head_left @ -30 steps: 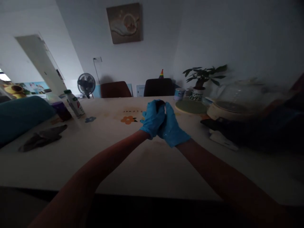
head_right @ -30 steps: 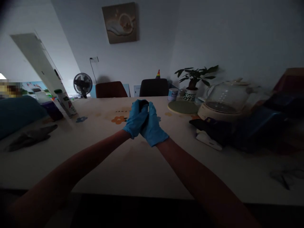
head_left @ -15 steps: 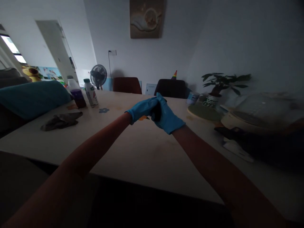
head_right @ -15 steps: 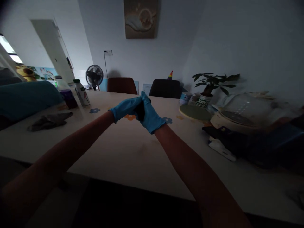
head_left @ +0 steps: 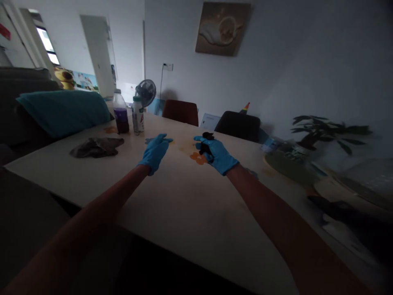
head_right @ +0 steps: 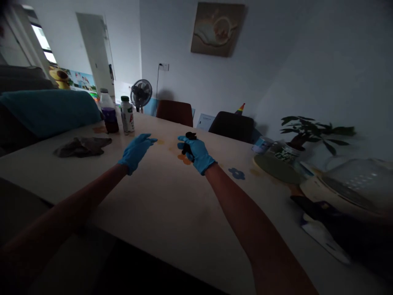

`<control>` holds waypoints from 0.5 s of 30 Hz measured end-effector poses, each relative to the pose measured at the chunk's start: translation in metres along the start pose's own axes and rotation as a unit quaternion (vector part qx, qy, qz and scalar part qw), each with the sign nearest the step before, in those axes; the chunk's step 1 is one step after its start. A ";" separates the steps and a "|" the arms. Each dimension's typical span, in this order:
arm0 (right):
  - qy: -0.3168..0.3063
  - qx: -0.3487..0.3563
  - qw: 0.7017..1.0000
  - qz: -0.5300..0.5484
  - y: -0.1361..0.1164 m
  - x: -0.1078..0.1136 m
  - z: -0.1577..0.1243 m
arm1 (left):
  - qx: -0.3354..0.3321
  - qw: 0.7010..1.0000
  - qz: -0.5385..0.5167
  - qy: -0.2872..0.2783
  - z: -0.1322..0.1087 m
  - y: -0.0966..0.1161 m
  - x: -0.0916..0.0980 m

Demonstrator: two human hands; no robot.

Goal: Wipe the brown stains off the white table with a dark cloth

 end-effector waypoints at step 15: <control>0.046 0.005 0.994 -0.096 0.028 -0.054 0.077 | -0.133 0.977 0.157 0.057 0.017 -0.045 0.024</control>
Point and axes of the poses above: each hand's wrist, its own z-axis towards the middle knuckle, its own x-axis out of the back of the hand, y = z × x, the point moved 9 cm from there along z, towards the middle knuckle, and after that the axes turned 1 degree about y, right-handed, at the moved point
